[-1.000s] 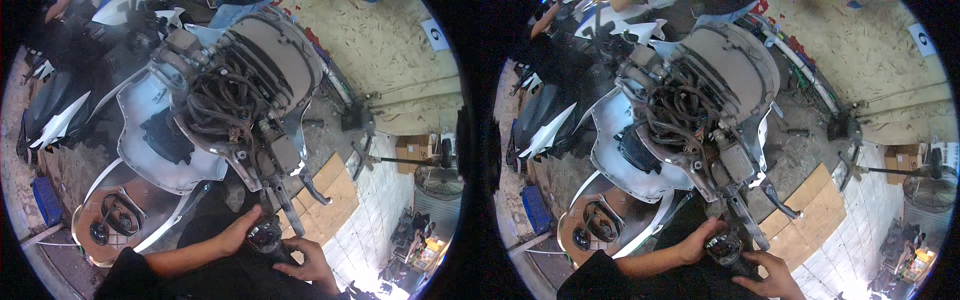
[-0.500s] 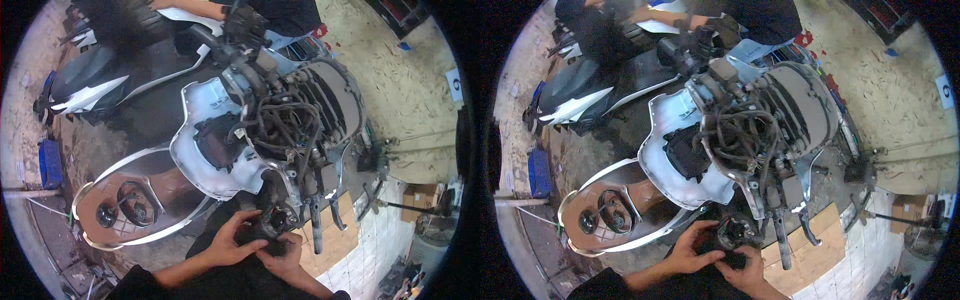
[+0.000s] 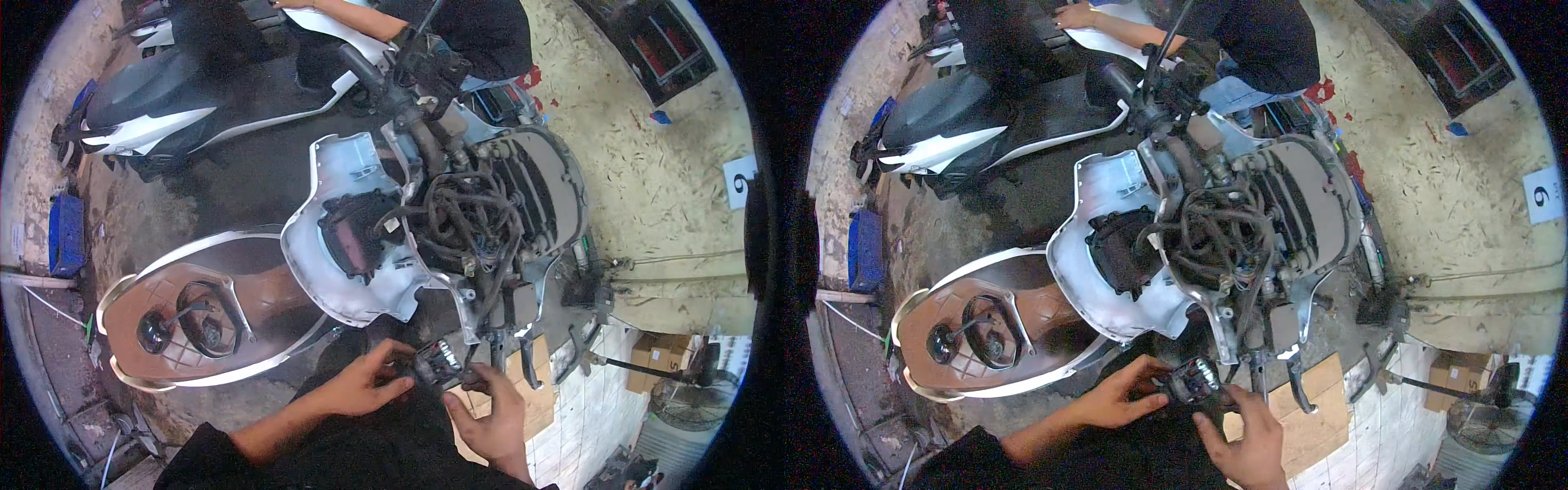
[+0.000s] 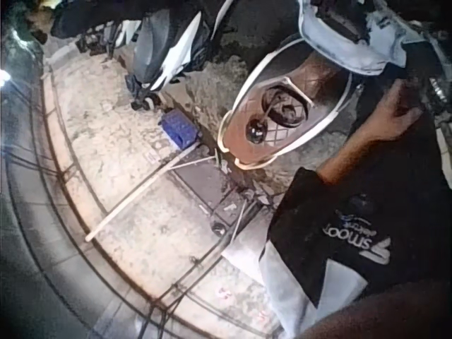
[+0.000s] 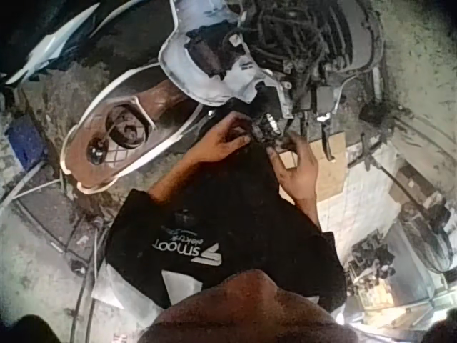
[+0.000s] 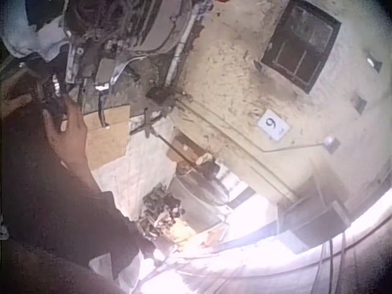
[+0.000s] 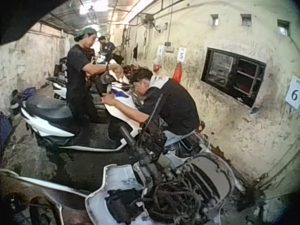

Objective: The person assembles a handlebar and digital display unit onto a motorcycle by hand and with a wrench, including routing internal wiring and pressing the plastic housing into place.

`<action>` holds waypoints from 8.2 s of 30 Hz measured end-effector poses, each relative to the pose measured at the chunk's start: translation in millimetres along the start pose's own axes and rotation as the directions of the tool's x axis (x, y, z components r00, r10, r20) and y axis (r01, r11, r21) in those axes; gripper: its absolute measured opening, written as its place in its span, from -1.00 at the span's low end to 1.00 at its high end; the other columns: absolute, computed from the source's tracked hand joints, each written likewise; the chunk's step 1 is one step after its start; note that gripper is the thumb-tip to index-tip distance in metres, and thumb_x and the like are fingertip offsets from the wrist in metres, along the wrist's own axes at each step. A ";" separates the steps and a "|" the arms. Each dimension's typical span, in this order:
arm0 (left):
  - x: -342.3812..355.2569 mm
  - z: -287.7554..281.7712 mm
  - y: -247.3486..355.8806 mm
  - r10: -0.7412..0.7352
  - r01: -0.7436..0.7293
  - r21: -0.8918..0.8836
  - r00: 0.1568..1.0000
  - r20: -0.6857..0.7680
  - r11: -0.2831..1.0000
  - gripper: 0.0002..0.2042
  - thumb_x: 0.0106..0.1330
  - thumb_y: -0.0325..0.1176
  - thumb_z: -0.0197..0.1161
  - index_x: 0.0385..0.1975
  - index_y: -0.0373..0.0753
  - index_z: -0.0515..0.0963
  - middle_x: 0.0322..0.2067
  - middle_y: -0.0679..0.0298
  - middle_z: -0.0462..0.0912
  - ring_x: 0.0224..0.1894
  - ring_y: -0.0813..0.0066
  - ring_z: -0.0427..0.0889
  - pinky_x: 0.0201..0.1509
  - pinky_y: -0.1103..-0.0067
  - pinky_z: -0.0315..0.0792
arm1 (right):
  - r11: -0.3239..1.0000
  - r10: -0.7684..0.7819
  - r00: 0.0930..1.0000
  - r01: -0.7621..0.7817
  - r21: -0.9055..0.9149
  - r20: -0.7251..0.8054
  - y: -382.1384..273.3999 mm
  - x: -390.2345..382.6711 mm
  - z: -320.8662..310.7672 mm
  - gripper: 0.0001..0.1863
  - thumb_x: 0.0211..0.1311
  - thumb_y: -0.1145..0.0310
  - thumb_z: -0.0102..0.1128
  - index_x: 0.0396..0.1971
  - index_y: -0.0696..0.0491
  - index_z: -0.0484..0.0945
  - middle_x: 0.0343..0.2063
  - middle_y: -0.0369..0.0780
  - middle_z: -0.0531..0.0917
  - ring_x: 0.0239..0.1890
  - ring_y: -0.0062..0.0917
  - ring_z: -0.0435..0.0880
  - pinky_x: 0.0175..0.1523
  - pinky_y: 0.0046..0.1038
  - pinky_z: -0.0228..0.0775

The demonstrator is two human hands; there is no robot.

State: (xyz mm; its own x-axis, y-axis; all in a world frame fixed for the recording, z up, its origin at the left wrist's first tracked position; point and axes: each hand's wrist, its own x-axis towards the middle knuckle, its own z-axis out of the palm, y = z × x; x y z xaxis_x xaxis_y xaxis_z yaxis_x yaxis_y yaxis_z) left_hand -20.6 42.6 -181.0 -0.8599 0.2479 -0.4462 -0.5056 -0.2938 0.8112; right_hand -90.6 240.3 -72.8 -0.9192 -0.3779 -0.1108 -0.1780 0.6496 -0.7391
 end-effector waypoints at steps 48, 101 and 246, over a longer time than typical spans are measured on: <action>-27.1 86.2 -15.4 0.425 -0.267 0.398 0.818 -0.387 0.877 -0.56 0.31 -0.28 0.18 0.11 -0.38 0.35 -0.09 -0.04 0.55 -0.02 0.01 0.57 0.03 0.34 0.42 | 0.831 -0.538 0.464 0.433 0.349 0.704 27.0 91.9 -36.7 -0.10 -0.07 0.26 0.54 0.29 0.19 0.28 0.07 0.03 0.50 0.11 -0.22 0.54 0.19 -0.34 0.39; -54.2 80.4 56.4 0.548 -0.160 0.673 0.726 -0.416 0.722 -0.67 -0.01 -0.30 0.51 -0.26 -0.27 0.64 -0.23 0.13 0.72 -0.23 0.23 0.73 -0.17 0.44 0.60 | 0.930 -0.359 0.468 0.107 0.352 0.808 33.2 87.1 -22.9 -0.23 -0.09 0.20 0.56 0.13 0.10 0.37 0.03 -0.09 0.55 0.12 -0.24 0.53 0.19 -0.30 0.35; -55.9 73.1 65.0 0.333 -0.011 0.593 0.836 -0.437 0.805 -0.60 0.16 -0.20 0.34 -0.08 -0.35 0.58 -0.29 -0.08 0.64 -0.21 -0.06 0.63 -0.13 0.23 0.49 | 0.962 -0.273 0.443 0.155 0.227 0.854 17.6 90.1 -21.1 -0.30 0.13 0.21 0.37 0.18 0.18 0.26 0.05 -0.03 0.45 0.13 -0.32 0.45 0.23 -0.35 0.24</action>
State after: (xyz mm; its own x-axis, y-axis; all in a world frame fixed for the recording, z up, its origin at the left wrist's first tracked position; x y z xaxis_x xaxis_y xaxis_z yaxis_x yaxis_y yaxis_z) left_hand -0.3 77.1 -75.7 -0.9176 -0.2935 -0.2682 -0.3565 0.3086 0.8819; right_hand -184.0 231.6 -81.8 -0.0584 -0.9079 -0.4150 -0.2338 0.4166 -0.8785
